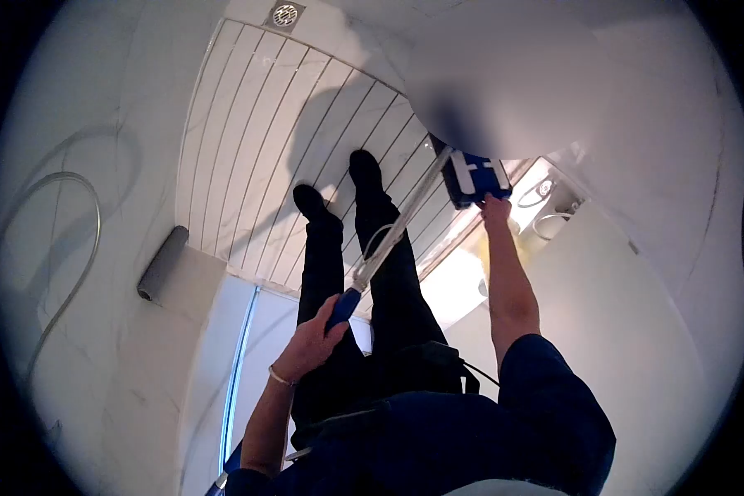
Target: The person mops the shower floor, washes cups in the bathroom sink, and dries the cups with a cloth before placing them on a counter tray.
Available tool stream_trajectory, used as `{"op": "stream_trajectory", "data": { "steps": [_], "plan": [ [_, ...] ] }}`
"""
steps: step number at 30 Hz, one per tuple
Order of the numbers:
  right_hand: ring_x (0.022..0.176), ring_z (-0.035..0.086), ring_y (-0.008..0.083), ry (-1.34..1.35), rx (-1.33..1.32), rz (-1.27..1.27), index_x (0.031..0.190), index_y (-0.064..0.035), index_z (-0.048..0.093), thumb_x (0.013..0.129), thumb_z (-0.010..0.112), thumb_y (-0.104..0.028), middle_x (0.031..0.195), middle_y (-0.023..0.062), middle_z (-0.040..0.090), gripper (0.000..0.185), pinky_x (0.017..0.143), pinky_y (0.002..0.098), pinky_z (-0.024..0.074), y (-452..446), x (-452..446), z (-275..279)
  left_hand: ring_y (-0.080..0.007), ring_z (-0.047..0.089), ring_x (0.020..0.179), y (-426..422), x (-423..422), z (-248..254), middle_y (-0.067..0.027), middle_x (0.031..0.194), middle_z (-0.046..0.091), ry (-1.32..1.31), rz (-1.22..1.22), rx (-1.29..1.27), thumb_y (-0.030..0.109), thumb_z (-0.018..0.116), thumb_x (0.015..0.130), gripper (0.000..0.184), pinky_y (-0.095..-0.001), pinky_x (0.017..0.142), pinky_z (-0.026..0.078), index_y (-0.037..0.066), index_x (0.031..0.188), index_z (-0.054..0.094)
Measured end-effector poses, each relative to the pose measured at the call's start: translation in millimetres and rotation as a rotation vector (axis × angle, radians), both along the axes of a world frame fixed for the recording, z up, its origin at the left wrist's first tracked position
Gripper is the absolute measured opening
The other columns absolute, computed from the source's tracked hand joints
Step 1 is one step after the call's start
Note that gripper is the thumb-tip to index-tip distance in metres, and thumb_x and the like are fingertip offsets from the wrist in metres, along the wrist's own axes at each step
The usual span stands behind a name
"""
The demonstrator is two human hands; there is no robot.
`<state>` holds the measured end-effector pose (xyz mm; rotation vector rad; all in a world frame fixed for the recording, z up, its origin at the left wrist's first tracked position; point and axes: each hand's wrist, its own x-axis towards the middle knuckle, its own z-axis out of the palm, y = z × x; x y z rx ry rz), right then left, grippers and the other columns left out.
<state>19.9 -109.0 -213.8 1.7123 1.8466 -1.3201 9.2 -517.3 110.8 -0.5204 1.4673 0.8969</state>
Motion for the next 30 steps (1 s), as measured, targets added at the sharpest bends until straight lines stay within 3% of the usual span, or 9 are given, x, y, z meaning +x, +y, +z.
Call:
{"op": "stream_trajectory", "data": {
  "steps": [5, 9, 11, 14, 21, 24, 28, 29, 30],
  "plan": [
    [0.043, 0.052, 0.0143, -0.003, 0.066, 0.018, 0.096, 0.0018, 0.05, 0.08, 0.064, -0.009, 0.068, 0.0153, 0.061, 0.024, 0.03, 0.0251, 0.0359, 19, -16, 40, -0.0423, 0.06, 0.081, 6, 26, -9, -0.0281, 0.083, 0.061, 0.173, 0.004, 0.082, 0.027, 0.056, 0.086, 0.059, -0.0444, 0.072, 0.048, 0.004, 0.133, 0.03],
    [0.067, 0.059, 0.0171, 0.306, 0.418, 0.628, 0.098, 0.0033, 0.052, 0.078, 0.064, -0.005, 0.088, 0.0165, 0.059, 0.025, 0.05, 0.029, 0.0538, 20, 4, 11, -0.0399, 0.061, 0.082, -10, 28, 25, -0.0274, 0.087, 0.06, 0.152, -0.098, 0.047, 0.025, 0.06, 0.082, 0.065, -0.0457, 0.072, 0.048, 0.006, 0.135, 0.028],
    [0.076, 0.06, 0.026, 0.157, 0.52, 0.845, 0.1, 0.0016, 0.053, 0.074, 0.066, -0.011, 0.09, 0.0141, 0.061, 0.032, 0.068, 0.0382, 0.0502, -46, -36, 77, -0.0387, 0.061, 0.082, -30, 45, 42, -0.0265, 0.09, 0.06, 0.154, -0.115, 0.03, 0.024, 0.062, 0.08, 0.067, -0.0459, 0.072, 0.048, 0.006, 0.136, 0.028],
    [0.085, 0.056, 0.0367, 0.146, 0.394, 0.996, 0.093, -0.002, 0.055, 0.073, 0.067, -0.019, 0.087, 0.017, 0.059, 0.029, 0.074, 0.0449, 0.0441, -115, -56, 97, -0.0351, 0.061, 0.08, -70, 90, 75, -0.0198, 0.094, 0.059, 0.385, -0.281, -0.284, 0.019, 0.065, 0.077, 0.068, -0.0448, 0.069, 0.049, 0.013, 0.136, 0.032],
    [0.094, 0.056, 0.0367, 0.184, 0.2, 1.498, 0.095, -0.002, 0.052, 0.073, 0.064, -0.021, 0.092, 0.0175, 0.057, 0.031, 0.078, 0.0446, 0.0462, -348, -45, 98, -0.035, 0.058, 0.071, -176, 140, 154, -0.0142, 0.081, 0.056, 0.519, -0.187, -0.589, 0.006, 0.067, 0.072, 0.063, -0.0421, 0.061, 0.048, 0.019, 0.13, 0.046],
    [0.09, 0.056, 0.0361, 0.405, 0.162, 1.638, 0.096, -0.0038, 0.053, 0.073, 0.065, -0.02, 0.091, 0.0173, 0.057, 0.03, 0.076, 0.0434, 0.0464, -450, -1, 95, -0.0358, 0.057, 0.07, -241, 184, 160, -0.0174, 0.08, 0.056, 0.557, -0.286, -0.637, 0.01, 0.064, 0.076, 0.056, -0.0435, 0.061, 0.047, 0.019, 0.129, 0.046],
    [0.088, 0.055, 0.0367, 0.995, -0.422, 1.423, 0.093, -0.0039, 0.055, 0.076, 0.06, -0.018, 0.092, 0.0179, 0.057, 0.023, 0.077, 0.0446, 0.0452, -530, 82, 165, -0.0343, 0.06, 0.079, -333, 241, 173, -0.0174, 0.086, 0.06, 0.395, -0.349, -0.857, 0.02, 0.057, 0.081, 0.045, -0.0445, 0.067, 0.048, 0.021, 0.126, 0.05],
    [0.086, 0.054, 0.0373, 0.786, -0.365, 1.767, 0.091, -0.0029, 0.055, 0.077, 0.058, -0.019, 0.09, 0.0183, 0.057, 0.022, 0.075, 0.0449, 0.0451, -525, 87, 191, -0.0331, 0.06, 0.084, -358, 247, 174, -0.0156, 0.089, 0.061, 0.297, -0.366, -0.888, 0.019, 0.058, 0.079, 0.044, -0.0438, 0.07, 0.049, 0.022, 0.123, 0.052],
    [0.086, 0.054, 0.0374, 0.614, -0.364, 1.749, 0.09, -0.001, 0.055, 0.076, 0.059, -0.019, 0.087, 0.0187, 0.056, 0.023, 0.072, 0.0453, 0.0445, -518, 103, 199, -0.0314, 0.06, 0.088, -394, 276, 166, -0.0127, 0.093, 0.062, 0.442, -0.327, -0.881, 0.019, 0.059, 0.077, 0.043, -0.0429, 0.073, 0.049, 0.023, 0.119, 0.056]
  ]
}}
